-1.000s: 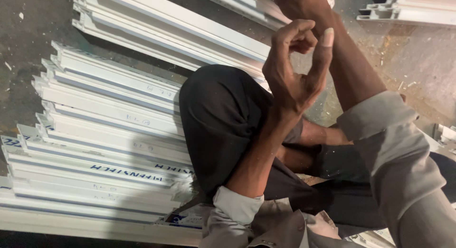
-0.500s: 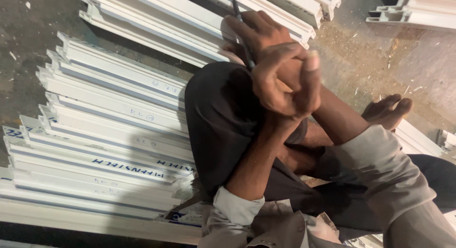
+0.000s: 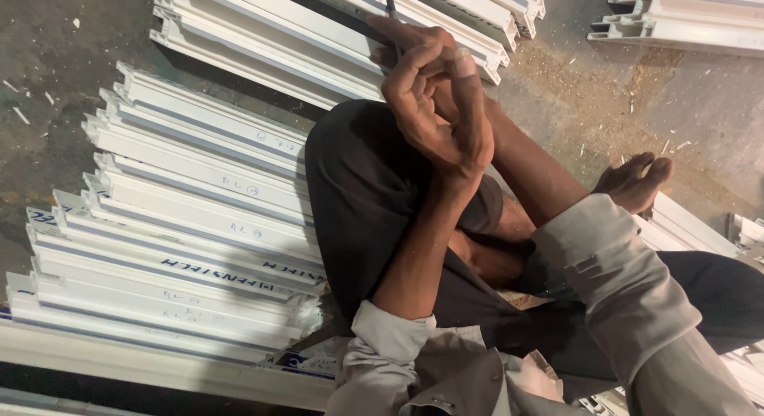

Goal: The person sits cross-legged on the floor and repeatedly picks up white plastic profiles from a stack. Using a blue marker, they write on the surface of each profile and then place it back on the stack. The process is repeated for multiple profiles.

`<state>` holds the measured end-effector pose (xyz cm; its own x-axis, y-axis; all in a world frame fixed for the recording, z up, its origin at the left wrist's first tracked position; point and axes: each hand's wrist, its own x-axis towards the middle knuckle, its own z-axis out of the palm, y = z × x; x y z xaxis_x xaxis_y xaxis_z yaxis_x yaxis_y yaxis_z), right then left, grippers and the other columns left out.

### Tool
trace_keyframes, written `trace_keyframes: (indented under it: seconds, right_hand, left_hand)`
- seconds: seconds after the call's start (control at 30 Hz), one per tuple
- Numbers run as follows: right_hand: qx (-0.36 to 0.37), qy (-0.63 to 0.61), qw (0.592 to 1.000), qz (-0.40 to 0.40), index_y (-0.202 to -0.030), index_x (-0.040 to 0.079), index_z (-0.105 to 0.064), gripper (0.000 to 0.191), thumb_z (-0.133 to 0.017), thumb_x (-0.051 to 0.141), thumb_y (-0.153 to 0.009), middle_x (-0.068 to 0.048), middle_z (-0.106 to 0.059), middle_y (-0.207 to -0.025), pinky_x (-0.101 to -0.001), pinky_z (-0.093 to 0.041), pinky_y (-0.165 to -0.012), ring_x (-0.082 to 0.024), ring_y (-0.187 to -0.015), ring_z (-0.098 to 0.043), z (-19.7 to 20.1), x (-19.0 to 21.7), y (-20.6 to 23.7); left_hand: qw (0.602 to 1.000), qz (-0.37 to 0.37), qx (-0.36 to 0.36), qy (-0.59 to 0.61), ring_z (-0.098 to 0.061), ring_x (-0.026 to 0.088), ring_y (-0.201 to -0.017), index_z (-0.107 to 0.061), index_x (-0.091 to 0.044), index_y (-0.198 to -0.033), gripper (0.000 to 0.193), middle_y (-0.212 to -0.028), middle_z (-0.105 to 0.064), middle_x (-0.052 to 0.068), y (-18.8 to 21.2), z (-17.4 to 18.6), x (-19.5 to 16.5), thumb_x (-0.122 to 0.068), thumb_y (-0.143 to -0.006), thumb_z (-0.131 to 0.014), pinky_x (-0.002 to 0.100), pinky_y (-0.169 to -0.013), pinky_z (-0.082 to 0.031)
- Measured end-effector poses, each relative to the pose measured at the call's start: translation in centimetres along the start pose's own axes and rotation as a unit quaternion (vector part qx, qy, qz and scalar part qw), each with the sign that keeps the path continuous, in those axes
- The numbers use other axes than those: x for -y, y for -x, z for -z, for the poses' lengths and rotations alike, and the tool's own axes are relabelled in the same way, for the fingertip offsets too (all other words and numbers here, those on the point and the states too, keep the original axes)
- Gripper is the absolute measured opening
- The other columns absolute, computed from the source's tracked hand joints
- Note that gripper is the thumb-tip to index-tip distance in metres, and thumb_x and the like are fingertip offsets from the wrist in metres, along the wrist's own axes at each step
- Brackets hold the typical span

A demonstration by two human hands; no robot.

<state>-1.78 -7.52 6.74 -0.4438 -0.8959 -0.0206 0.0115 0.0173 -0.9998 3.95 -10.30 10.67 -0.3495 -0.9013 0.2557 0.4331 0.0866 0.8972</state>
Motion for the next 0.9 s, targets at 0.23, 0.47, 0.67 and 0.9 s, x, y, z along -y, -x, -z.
trace_keyframes:
  seconds: [0.23,0.47,0.67,0.9]
  right_hand:
    - [-0.016,0.218,0.975,0.046,-0.153,0.004,-0.047,0.043,-0.045,0.026,-0.116,-0.002,-0.062,-0.124,-0.0266,-0.052,-0.098,-0.009,-0.112,-0.059,-0.7,1.3,-0.7]
    - [-0.059,0.763,0.643,0.035,-0.145,0.002,-0.053,0.034,-0.051,0.016,-0.114,-0.002,-0.060,-0.122,-0.0269,-0.052,-0.091,-0.009,-0.109,-0.057,-2.1,-0.7,1.7]
    - [-0.056,0.709,0.700,-0.065,-0.144,0.007,-0.060,0.034,-0.056,0.011,-0.110,-0.004,-0.065,-0.112,-0.0299,-0.055,-0.076,-0.014,-0.091,-0.061,-0.8,0.9,-1.3]
    - [-0.212,0.420,0.882,0.042,-0.133,-0.002,-0.066,0.029,-0.077,0.002,-0.106,-0.018,-0.072,-0.114,-0.0318,-0.064,-0.079,-0.023,-0.102,-0.076,3.0,8.9,8.8]
  left_hand:
    - [1.000,0.013,-0.008,0.008,-0.067,0.008,-0.098,-0.046,-0.013,-0.140,0.034,-0.112,-0.066,0.007,0.1,0.0,0.6,-0.020,-0.111,-0.062,0.022,-0.084,-0.057]
    - [1.000,0.017,-0.016,0.003,-0.067,0.007,-0.094,-0.046,-0.012,-0.136,0.031,-0.108,-0.067,0.005,0.0,0.0,0.7,-0.022,-0.110,-0.061,0.019,-0.078,-0.055]
    - [0.997,-0.008,-0.040,-0.060,-0.062,0.011,-0.104,-0.045,-0.010,-0.138,0.035,-0.115,-0.060,0.006,-0.7,0.0,0.5,-0.026,-0.112,-0.062,0.024,-0.092,-0.053]
    - [0.990,0.051,-0.064,-0.111,-0.048,0.019,-0.128,-0.037,-0.006,-0.146,0.053,-0.138,-0.044,0.012,-0.9,-0.2,-1.3,-0.034,-0.109,-0.063,0.034,-0.116,-0.041]
